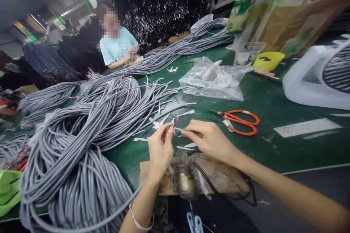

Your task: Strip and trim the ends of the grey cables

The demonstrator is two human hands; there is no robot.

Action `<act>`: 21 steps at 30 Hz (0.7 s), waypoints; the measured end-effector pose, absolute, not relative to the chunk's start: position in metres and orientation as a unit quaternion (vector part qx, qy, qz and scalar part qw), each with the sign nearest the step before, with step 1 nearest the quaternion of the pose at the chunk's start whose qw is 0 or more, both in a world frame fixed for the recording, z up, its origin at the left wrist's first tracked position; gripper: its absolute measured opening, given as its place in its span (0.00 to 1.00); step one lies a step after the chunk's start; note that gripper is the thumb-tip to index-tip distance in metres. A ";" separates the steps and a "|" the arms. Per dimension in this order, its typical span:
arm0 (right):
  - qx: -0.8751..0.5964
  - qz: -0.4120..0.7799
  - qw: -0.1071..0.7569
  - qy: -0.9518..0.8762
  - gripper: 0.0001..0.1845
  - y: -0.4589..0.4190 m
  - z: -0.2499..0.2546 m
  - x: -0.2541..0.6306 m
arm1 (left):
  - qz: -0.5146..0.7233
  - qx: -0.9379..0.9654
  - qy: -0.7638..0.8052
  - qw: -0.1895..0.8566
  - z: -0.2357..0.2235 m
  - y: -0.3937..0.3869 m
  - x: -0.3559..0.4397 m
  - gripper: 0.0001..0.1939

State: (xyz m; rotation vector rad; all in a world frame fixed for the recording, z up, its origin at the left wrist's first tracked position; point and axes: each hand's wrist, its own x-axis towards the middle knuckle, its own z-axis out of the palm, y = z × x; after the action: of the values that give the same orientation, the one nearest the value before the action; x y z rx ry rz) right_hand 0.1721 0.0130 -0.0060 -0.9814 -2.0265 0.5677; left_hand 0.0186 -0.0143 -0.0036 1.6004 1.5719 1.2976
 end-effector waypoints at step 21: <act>-0.309 -0.042 0.179 -0.933 0.08 0.041 -0.039 0.176 | 0.551 0.461 0.525 0.455 0.011 -0.016 0.019 0.17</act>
State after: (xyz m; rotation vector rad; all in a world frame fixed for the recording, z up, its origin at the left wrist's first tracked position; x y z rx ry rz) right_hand 0.1764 0.0409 -0.0389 -0.8727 -2.6390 -0.1188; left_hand 0.0189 -0.0162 0.0106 1.1374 1.2963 1.3602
